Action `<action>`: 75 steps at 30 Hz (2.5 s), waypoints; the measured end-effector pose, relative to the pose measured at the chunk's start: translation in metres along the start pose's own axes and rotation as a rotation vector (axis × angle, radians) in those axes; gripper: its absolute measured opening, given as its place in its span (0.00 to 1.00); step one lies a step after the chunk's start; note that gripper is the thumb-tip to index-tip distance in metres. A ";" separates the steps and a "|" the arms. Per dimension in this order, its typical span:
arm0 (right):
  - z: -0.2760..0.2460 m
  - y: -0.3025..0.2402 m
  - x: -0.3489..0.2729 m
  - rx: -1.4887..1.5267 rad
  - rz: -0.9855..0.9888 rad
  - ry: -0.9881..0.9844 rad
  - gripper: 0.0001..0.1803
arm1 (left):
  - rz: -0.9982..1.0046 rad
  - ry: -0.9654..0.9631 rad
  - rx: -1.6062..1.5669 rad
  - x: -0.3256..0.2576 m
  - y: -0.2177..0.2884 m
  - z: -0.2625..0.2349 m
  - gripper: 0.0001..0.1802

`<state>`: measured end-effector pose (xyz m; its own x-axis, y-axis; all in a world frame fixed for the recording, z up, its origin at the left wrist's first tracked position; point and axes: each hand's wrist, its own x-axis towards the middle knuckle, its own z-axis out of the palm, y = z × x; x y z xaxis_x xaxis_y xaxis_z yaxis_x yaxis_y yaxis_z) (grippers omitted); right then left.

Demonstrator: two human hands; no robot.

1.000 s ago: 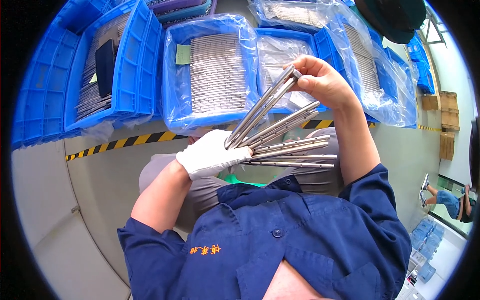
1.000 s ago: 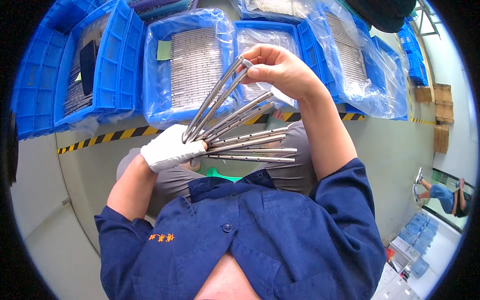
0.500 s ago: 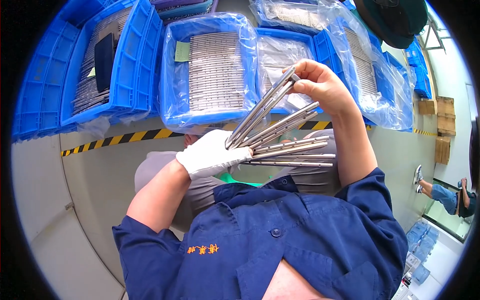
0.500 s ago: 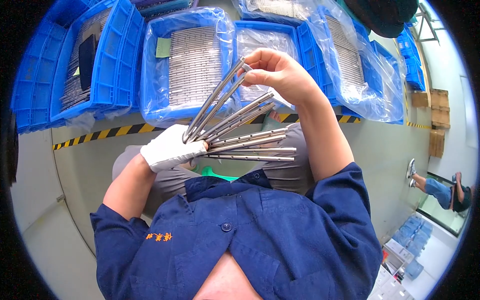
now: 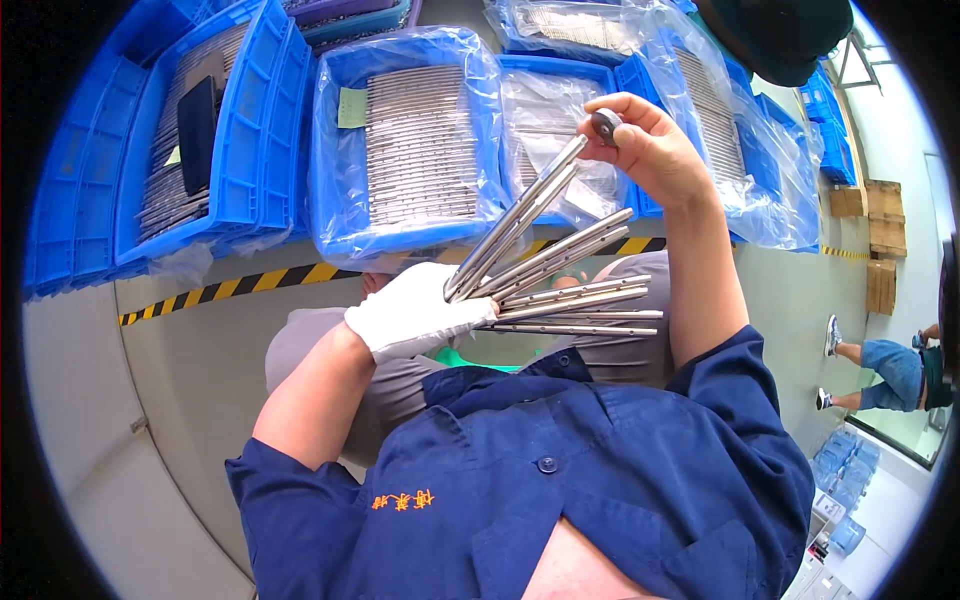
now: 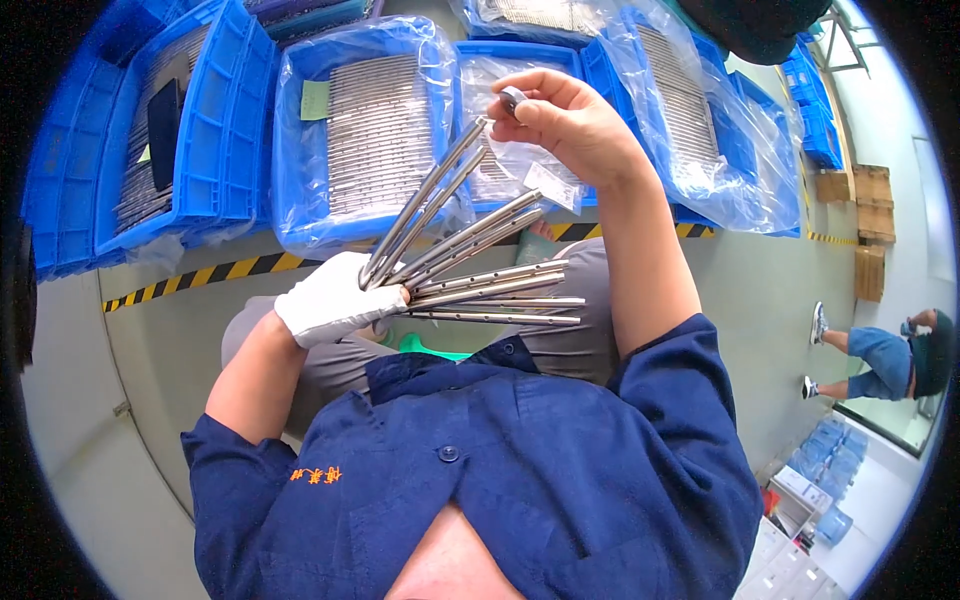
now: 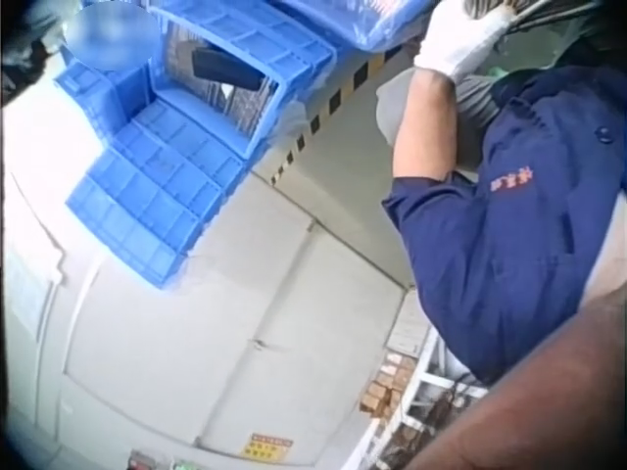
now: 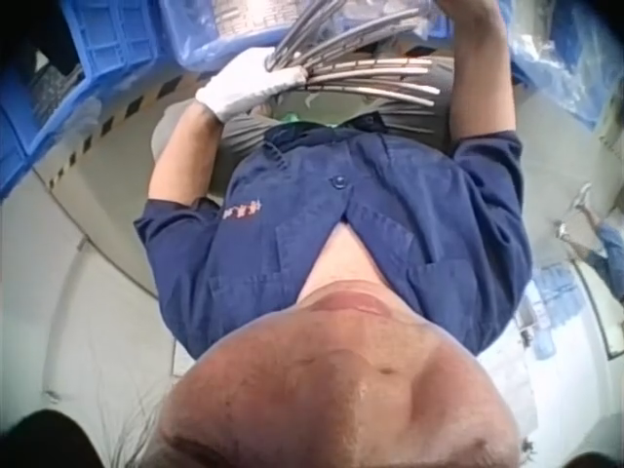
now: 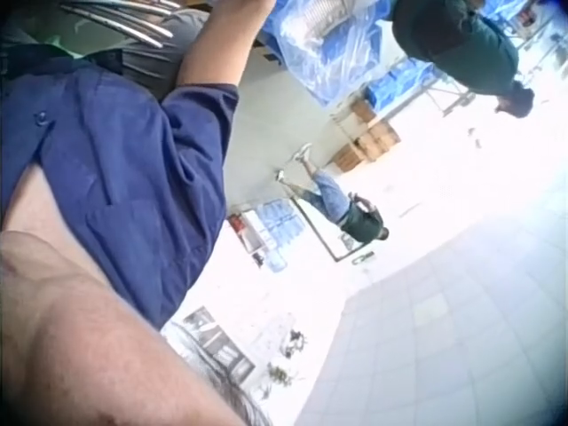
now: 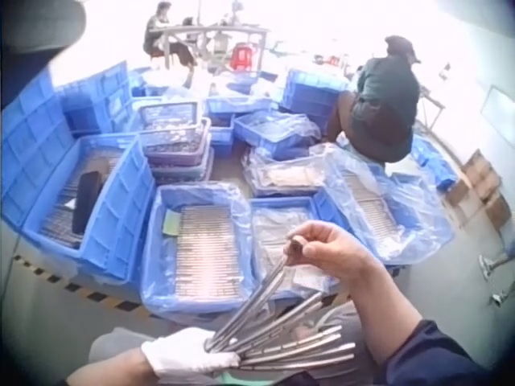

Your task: Inspecting and sorting cylindrical metal rods in a manufacturing environment.

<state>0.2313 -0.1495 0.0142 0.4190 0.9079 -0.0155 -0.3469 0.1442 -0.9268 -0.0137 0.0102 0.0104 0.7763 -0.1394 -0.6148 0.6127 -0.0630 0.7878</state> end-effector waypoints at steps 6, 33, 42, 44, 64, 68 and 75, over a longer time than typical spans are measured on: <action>0.000 0.008 -0.003 -0.071 0.068 -0.115 0.21 | -0.024 -0.012 -0.006 0.004 -0.001 0.002 0.19; -0.006 0.000 -0.029 -0.164 0.097 -0.004 0.18 | 0.023 0.091 -0.082 0.013 -0.002 -0.004 0.19; -0.003 -0.016 -0.052 -0.572 -0.044 0.091 0.21 | 0.090 0.130 -0.049 0.029 0.003 0.008 0.15; -0.002 -0.017 -0.056 -0.557 0.007 0.111 0.22 | 0.015 0.210 0.034 0.036 0.000 0.013 0.14; -0.090 -0.007 -0.089 0.432 -0.184 0.677 0.15 | 0.225 -0.553 -0.672 0.105 0.017 0.031 0.27; -0.071 0.020 -0.069 0.499 -0.058 0.727 0.15 | 0.203 -0.412 -0.819 0.121 0.031 0.040 0.17; -0.042 0.046 -0.063 0.357 0.174 0.615 0.05 | 0.237 -0.474 -0.668 0.153 0.026 0.038 0.12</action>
<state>0.2235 -0.2166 -0.0435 0.6918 0.5594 -0.4566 -0.6599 0.2330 -0.7143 0.1155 -0.0501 -0.0613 0.8421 -0.4836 -0.2388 0.5166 0.5958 0.6150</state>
